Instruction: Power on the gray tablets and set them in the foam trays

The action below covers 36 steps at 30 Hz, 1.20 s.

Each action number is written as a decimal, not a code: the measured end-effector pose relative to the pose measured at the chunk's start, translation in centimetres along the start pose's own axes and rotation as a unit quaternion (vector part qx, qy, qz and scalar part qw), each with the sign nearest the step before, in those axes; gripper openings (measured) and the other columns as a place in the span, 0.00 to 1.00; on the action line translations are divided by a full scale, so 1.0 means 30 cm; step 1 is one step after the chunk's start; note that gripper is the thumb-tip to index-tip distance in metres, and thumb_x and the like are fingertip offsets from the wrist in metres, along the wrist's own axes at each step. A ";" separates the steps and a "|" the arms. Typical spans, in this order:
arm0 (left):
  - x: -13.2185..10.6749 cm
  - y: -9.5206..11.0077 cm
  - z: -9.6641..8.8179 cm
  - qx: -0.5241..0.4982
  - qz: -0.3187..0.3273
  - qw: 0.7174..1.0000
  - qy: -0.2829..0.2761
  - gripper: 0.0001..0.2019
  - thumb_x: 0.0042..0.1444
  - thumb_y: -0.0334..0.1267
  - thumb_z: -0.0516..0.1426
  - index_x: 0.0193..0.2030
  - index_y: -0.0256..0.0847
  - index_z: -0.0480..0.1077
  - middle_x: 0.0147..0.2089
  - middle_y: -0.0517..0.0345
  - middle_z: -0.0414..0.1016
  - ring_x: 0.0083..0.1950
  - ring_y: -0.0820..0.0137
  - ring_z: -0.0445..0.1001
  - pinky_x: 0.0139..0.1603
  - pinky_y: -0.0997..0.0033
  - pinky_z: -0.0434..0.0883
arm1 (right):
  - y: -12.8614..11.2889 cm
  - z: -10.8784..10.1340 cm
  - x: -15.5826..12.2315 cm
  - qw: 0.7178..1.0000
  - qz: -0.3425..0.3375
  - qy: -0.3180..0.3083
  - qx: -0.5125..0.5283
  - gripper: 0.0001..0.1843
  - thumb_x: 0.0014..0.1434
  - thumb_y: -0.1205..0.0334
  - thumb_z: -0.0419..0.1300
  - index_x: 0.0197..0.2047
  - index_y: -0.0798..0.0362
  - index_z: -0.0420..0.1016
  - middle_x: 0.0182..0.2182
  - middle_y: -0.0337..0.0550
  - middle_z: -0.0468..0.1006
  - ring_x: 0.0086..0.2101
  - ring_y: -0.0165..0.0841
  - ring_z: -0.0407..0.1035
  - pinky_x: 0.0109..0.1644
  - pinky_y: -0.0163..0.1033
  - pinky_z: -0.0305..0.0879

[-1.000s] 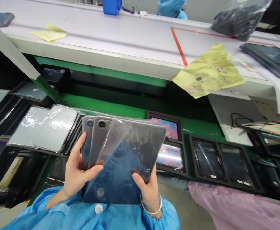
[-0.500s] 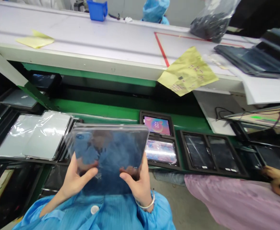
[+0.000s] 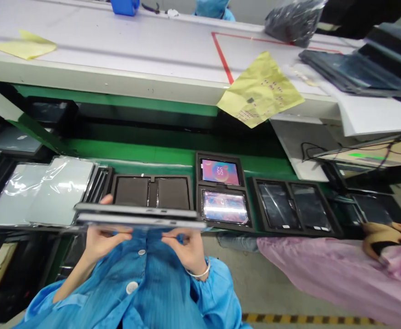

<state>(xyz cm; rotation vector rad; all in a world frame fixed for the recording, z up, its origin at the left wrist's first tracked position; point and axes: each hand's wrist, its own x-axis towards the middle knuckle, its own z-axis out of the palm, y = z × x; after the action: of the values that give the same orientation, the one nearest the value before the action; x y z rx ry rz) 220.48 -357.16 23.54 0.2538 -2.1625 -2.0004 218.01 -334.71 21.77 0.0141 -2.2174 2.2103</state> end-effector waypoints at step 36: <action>-0.018 0.183 0.020 0.053 0.091 0.991 -0.082 0.22 0.64 0.36 0.65 0.63 0.61 0.76 0.66 0.61 0.77 0.63 0.61 0.80 0.53 0.69 0.85 | -0.067 -0.043 -0.057 0.994 0.067 0.073 0.035 0.34 0.46 0.53 0.79 0.57 0.47 0.80 0.32 0.41 0.85 0.27 0.39 0.77 0.33 0.44 0.79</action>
<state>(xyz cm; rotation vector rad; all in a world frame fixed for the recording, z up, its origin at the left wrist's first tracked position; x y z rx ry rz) 220.86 -356.01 28.94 -0.0953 -2.2994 -1.8695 219.74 -333.42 23.75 -0.2941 -2.1223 2.2725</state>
